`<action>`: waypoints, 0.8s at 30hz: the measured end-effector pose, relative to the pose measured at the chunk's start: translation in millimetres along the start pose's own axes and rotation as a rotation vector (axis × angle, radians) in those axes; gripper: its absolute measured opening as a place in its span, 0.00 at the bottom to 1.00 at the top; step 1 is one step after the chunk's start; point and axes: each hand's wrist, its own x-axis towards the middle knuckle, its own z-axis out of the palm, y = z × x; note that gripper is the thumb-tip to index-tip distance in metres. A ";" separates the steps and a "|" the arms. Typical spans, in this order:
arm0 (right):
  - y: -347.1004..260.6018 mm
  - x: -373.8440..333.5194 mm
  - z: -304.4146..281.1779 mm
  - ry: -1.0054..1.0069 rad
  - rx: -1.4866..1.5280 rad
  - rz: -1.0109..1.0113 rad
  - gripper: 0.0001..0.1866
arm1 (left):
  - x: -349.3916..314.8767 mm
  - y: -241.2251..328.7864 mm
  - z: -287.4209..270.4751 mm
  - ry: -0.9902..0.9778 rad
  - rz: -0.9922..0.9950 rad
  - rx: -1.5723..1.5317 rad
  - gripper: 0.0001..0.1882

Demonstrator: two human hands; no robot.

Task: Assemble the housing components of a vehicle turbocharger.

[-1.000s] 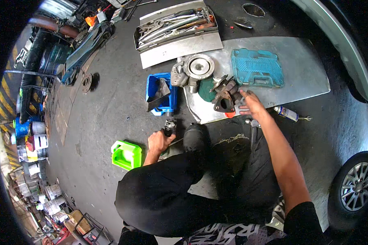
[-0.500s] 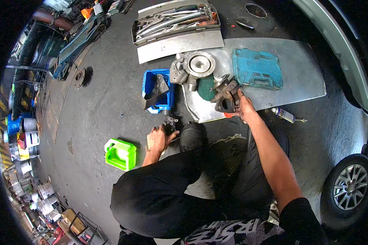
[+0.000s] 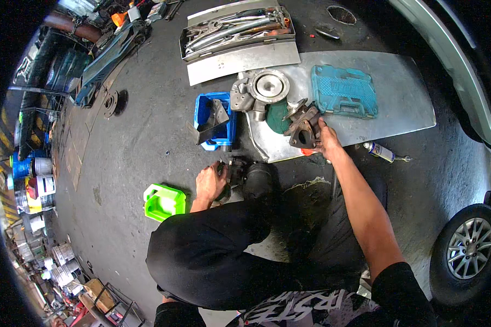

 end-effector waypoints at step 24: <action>-2.6 -7.3 0.1 -0.021 -0.021 -0.044 0.33 | 18.4 -38.3 21.2 -0.003 -0.154 0.082 0.16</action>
